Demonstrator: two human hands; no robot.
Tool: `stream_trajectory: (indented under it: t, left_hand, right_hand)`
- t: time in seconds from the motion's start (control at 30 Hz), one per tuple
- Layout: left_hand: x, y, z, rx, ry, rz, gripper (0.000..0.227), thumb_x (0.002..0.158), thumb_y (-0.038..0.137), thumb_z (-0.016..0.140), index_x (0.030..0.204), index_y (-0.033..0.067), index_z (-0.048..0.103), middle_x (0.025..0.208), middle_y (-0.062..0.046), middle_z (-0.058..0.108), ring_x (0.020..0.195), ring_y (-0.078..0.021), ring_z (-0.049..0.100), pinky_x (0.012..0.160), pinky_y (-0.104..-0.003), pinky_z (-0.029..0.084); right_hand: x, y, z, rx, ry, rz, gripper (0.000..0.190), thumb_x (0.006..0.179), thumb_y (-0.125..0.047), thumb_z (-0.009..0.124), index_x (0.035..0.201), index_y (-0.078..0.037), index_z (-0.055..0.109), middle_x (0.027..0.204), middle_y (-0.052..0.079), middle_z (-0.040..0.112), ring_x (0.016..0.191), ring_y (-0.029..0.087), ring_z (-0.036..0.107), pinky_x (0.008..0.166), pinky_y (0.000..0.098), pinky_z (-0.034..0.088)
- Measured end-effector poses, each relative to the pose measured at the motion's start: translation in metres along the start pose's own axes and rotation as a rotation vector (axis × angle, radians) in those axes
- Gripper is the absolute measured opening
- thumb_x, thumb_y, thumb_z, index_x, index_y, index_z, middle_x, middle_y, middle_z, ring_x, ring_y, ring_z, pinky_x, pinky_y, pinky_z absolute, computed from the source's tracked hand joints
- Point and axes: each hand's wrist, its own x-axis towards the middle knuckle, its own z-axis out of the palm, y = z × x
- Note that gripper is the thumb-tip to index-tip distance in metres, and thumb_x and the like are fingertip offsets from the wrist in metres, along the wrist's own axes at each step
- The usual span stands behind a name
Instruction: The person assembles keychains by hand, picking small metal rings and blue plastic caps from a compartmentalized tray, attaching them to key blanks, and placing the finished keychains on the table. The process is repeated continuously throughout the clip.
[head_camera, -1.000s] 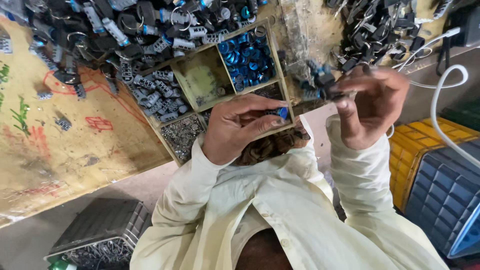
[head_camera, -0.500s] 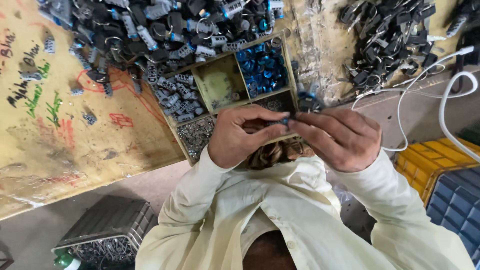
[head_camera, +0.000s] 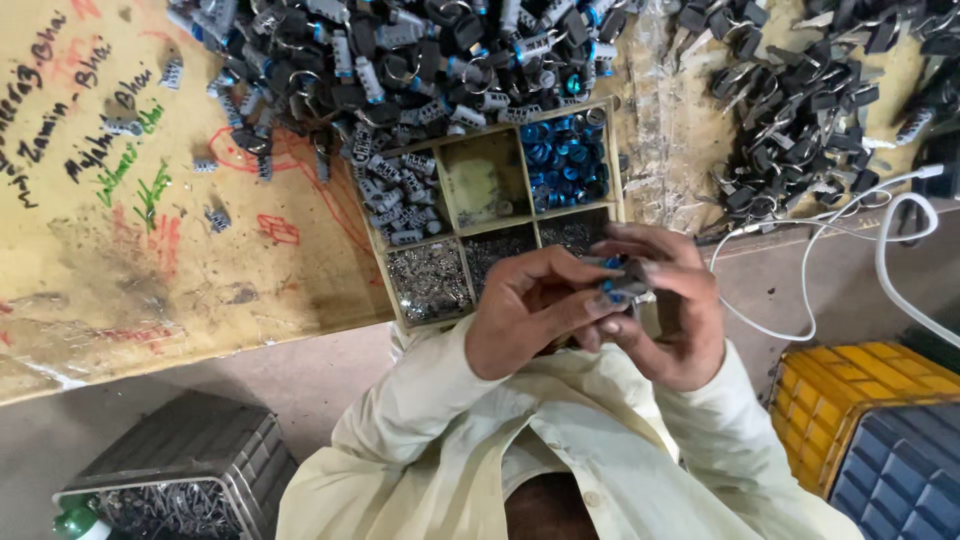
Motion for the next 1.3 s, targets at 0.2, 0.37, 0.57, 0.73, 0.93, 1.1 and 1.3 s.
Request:
stream_trajectory:
  t: [0.2,0.37,0.57,0.73,0.93,1.1,1.3]
  left_hand:
    - [-0.051,0.048,-0.017,0.697,-0.086,0.061,0.032,0.090,0.019,0.082,0.112,0.0023,0.065,0.098,-0.007,0.077,0.086,-0.0126,0.077,0.081,-0.026,0.063]
    - [-0.080,0.064,-0.030,0.862,0.212,-0.034,0.034,0.083,0.018,0.083,0.112,0.0092,0.067,0.095,-0.004,0.078,0.077,-0.0114,0.076,0.070,-0.026,0.060]
    - [-0.101,0.065,-0.039,1.498,0.532,0.196,0.022,0.086,0.025,0.079,0.106,0.0154,0.074,0.092,-0.004,0.071,0.071,-0.0243,0.068,0.062,-0.038,0.054]
    - [-0.085,0.056,-0.046,1.689,0.641,0.357,0.016,0.088,0.026,0.076,0.099,0.0150,0.074,0.097,-0.005,0.068,0.076,-0.0278,0.068,0.063,-0.042,0.053]
    - [-0.085,0.054,-0.052,1.628,0.556,0.370,0.009,0.091,0.021,0.074,0.099,0.0154,0.072,0.097,-0.002,0.066,0.079,-0.0238,0.069,0.065,-0.036,0.054]
    - [-0.098,0.049,-0.062,1.357,0.482,0.414,0.015,0.092,0.019,0.076,0.105,0.0121,0.073,0.106,0.001,0.070,0.083,-0.0180,0.070,0.070,-0.030,0.055]
    - [-0.097,0.031,-0.083,0.251,0.330,0.077,0.017,0.096,0.020,0.065,0.108,0.0084,0.060,0.111,-0.002,0.075,0.055,-0.0012,0.053,0.044,-0.021,0.047]
  right_hand:
    - [0.047,-0.034,-0.033,-0.354,-0.763,0.062,0.043,0.079,-0.007,0.079,0.120,-0.010,0.065,0.111,0.011,0.073,0.098,0.028,0.075,0.075,0.0416,0.063]
    - [0.104,-0.061,0.004,-0.401,-1.069,-0.021,0.036,0.088,-0.012,0.079,0.123,-0.018,0.072,0.118,0.007,0.072,0.092,0.023,0.074,0.063,0.0324,0.057]
    - [0.136,-0.054,0.034,-1.143,-0.060,-0.488,0.053,0.094,-0.020,0.085,0.139,-0.006,0.061,0.137,0.016,0.058,0.126,0.036,0.058,0.105,0.0489,0.052]
    - [0.103,-0.029,0.064,-0.989,-0.344,-0.334,0.026,0.100,-0.024,0.085,0.120,-0.010,0.074,0.122,0.003,0.066,0.109,0.021,0.064,0.094,0.0406,0.054]
    - [0.057,-0.003,0.083,-1.161,-0.531,-0.181,0.020,0.079,-0.020,0.077,0.098,-0.015,0.073,0.094,0.003,0.069,0.091,0.025,0.067,0.081,0.0384,0.053]
    - [0.045,0.003,0.067,-0.849,-0.415,-0.097,0.019,0.082,-0.015,0.079,0.096,-0.011,0.067,0.095,0.004,0.069,0.083,0.027,0.067,0.072,0.0395,0.054]
    - [0.037,0.011,0.071,-0.756,-0.390,-0.088,0.026,0.075,-0.014,0.080,0.095,-0.010,0.064,0.099,0.005,0.072,0.080,0.028,0.070,0.072,0.0385,0.055]
